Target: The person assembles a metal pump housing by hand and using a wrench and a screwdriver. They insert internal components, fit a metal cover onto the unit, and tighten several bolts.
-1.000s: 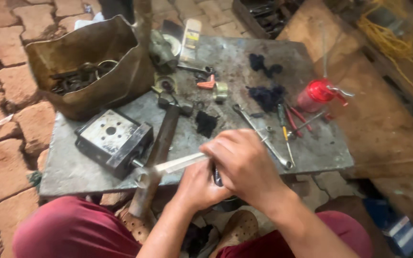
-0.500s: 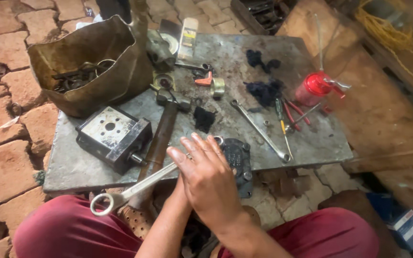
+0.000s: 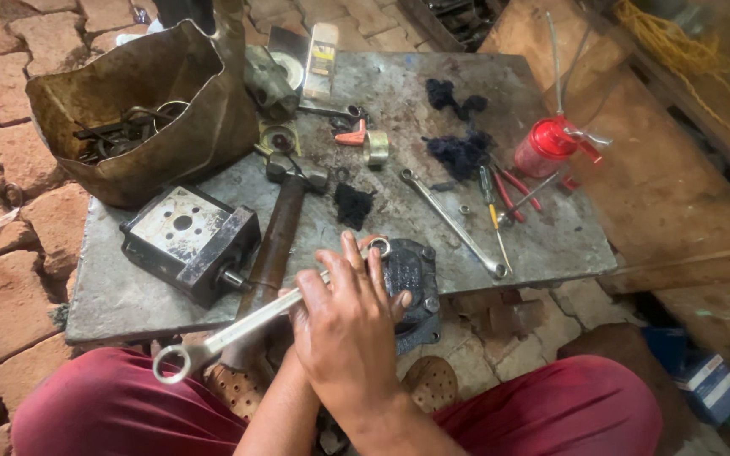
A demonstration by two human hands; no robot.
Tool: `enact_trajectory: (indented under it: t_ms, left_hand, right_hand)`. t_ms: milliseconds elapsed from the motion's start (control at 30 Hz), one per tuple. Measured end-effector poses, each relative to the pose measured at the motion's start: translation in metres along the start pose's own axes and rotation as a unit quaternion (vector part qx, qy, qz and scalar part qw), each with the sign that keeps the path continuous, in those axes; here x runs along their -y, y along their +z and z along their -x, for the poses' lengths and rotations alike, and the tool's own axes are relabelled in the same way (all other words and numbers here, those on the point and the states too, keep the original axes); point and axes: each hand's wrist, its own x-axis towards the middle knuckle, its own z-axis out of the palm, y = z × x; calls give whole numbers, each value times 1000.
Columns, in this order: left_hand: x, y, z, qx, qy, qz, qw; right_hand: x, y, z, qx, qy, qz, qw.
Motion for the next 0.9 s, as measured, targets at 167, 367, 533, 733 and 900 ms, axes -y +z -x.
enact_trajectory:
  t_ms: [167, 367, 533, 733, 900]
  left_hand:
    - [-3, -6, -3, 35, -95, 247, 964]
    - [7, -22, -17, 47, -166, 375, 911]
    - [-1, -35, -19, -45, -8, 253, 966]
    - [-12, -47, -18, -22, -37, 250, 967]
    - [-16, -51, -23, -14, -52, 262, 964]
  right_hand:
    - [-1, -18, 6, 10, -18, -35, 999]
    - [-31, -32, 22, 47, -76, -83, 993]
    - [-57, -22, 59, -72, -33, -180, 980]
    - [-135, -18, 71, -195, 367, -620, 665]
    - [-204, 4, -8, -118, 454, -627, 623]
